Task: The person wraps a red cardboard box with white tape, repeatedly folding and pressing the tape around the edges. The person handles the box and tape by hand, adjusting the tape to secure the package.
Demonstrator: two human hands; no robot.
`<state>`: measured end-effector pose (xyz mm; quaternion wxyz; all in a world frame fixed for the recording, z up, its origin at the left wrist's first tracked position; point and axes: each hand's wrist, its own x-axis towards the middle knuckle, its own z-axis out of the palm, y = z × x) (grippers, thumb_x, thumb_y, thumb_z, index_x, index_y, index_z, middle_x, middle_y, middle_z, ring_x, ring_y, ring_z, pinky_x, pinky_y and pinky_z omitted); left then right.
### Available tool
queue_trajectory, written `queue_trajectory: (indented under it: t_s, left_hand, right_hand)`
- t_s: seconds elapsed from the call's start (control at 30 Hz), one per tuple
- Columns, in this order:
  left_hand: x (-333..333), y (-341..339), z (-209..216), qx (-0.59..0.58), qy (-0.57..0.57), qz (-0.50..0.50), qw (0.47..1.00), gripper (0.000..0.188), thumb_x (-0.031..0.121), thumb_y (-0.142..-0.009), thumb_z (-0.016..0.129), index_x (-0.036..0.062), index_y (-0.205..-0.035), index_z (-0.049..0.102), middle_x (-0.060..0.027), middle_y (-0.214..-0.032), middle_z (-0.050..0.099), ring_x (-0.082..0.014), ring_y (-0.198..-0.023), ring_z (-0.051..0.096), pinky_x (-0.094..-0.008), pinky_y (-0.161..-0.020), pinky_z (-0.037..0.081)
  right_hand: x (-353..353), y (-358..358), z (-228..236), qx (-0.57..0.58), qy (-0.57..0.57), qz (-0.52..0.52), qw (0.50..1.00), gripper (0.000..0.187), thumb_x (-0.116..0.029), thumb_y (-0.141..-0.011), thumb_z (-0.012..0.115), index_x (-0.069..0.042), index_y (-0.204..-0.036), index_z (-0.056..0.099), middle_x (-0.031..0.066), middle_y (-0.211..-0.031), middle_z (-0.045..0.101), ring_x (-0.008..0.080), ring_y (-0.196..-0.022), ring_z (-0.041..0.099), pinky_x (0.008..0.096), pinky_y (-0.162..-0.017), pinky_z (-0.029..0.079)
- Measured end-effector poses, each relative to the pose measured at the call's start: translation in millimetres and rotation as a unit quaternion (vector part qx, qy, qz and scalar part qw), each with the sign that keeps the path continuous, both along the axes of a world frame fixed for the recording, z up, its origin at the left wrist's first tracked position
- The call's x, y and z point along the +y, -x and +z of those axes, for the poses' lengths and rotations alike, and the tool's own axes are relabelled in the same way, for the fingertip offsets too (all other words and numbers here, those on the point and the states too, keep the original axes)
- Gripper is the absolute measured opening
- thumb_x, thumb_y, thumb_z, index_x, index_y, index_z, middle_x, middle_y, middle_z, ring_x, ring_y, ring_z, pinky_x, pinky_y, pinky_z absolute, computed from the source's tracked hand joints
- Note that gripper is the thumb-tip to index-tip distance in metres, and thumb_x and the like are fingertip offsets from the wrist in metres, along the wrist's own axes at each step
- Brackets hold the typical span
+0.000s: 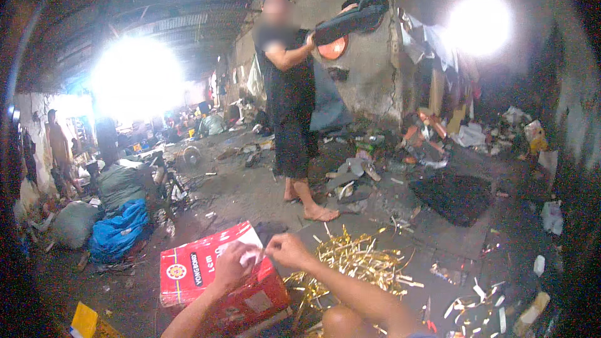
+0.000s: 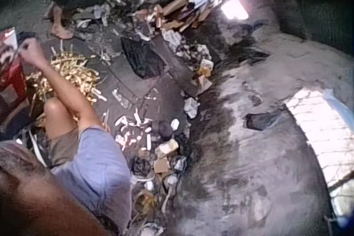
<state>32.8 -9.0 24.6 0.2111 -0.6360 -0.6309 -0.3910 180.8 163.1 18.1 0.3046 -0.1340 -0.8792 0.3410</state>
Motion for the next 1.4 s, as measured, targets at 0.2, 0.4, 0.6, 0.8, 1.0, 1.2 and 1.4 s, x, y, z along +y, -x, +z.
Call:
queue_trajectory:
  t_s: [0.2, 0.4, 0.6, 0.8, 1.0, 1.2, 1.4]
  left_hand:
    - [-26.2, -22.9, 41.2, -0.582, -0.039, -0.095, 0.807, 0.014, 0.016, -0.096, 0.076, 0.0037, -0.092, 0.071, -0.0038, -0.083, 0.071, -0.0087, -0.062, 0.062, -0.0244, -0.055, 0.051]
    - [-49.3, -20.2, 45.3, -0.589, -0.073, -0.066, 0.802, 0.011, 0.016, -0.098, 0.073, 0.0058, -0.095, 0.069, -0.003, -0.086, 0.071, -0.0098, -0.073, 0.064, -0.0246, -0.061, 0.051]
    - [-60.8, -18.7, 26.5, -0.524, -0.115, -0.024, 0.844, 0.014, 0.007, -0.094, 0.076, 0.003, -0.082, 0.072, -0.0018, -0.074, 0.069, -0.0073, -0.063, 0.06, -0.0223, -0.059, 0.05]
    - [-75.3, -17.4, 26.7, -0.486, -0.068, -0.067, 0.869, 0.01, 0.005, -0.096, 0.074, -0.0043, -0.094, 0.077, -0.0064, -0.085, 0.076, -0.0094, -0.075, 0.067, -0.0249, -0.069, 0.052]
    - [-85.7, -19.2, 37.8, -0.508, -0.007, -0.101, 0.856, 0.011, 0.003, -0.096, 0.07, -0.0049, -0.093, 0.077, -0.007, -0.082, 0.075, -0.0115, -0.069, 0.065, -0.0261, -0.064, 0.051]
    - [-90.4, -1.2, 21.1, -0.602, -0.022, -0.132, 0.787, 0.012, 0.005, -0.094, 0.068, -0.0044, -0.091, 0.073, -0.0076, -0.082, 0.072, -0.0116, -0.066, 0.061, -0.0289, -0.063, 0.047]
    - [-65.7, -22.7, 20.5, -0.57, -0.097, -0.074, 0.812, 0.013, 0.002, -0.092, 0.077, 0.0024, -0.086, 0.065, -0.0036, -0.078, 0.068, -0.0081, -0.065, 0.06, -0.0227, -0.057, 0.048]
  right_hand:
    - [-57.2, -3.4, 69.7, 0.082, 0.181, 0.121, 0.973, 0.023, -0.022, -0.093, 0.072, 0.0, -0.097, 0.069, 0.0069, -0.078, 0.072, 0.013, -0.068, 0.07, 0.0325, -0.062, 0.056]
    - [-94.1, -10.7, 49.1, 0.054, 0.114, 0.105, 0.986, 0.017, -0.019, -0.092, 0.068, -0.003, -0.096, 0.069, 0.013, -0.091, 0.073, 0.0243, -0.082, 0.071, 0.0409, -0.077, 0.057]
    - [-100.7, 20.0, 19.8, 0.079, 0.159, 0.132, 0.975, 0.038, -0.037, -0.09, 0.079, -0.002, -0.093, 0.065, 0.0118, -0.081, 0.069, 0.0238, -0.077, 0.067, 0.0411, -0.075, 0.054]
    - [-93.3, 33.4, 10.6, 0.1, 0.238, 0.255, 0.932, 0.031, -0.033, -0.091, 0.08, -0.004, -0.09, 0.069, -0.0008, -0.079, 0.065, 0.0116, -0.075, 0.06, 0.0325, -0.068, 0.049]
    - [-81.5, 24.5, 20.0, -0.098, 0.439, 0.274, 0.85, 0.018, -0.027, -0.096, 0.078, -0.009, -0.094, 0.074, -0.0061, -0.077, 0.061, 0.0038, -0.068, 0.051, 0.0227, -0.063, 0.04]
    - [-92.7, 20.1, 39.7, -0.118, 0.454, 0.26, 0.844, 0.014, -0.025, -0.097, 0.075, -0.011, -0.099, 0.078, -0.0048, -0.08, 0.066, 0.0048, -0.069, 0.06, 0.0204, -0.064, 0.051]
    - [-97.4, 23.9, 19.1, 0.103, 0.076, 0.043, 0.991, 0.024, -0.028, -0.091, 0.07, -0.008, -0.099, 0.08, 0.0096, -0.085, 0.077, 0.0263, -0.071, 0.073, 0.0395, -0.072, 0.058]
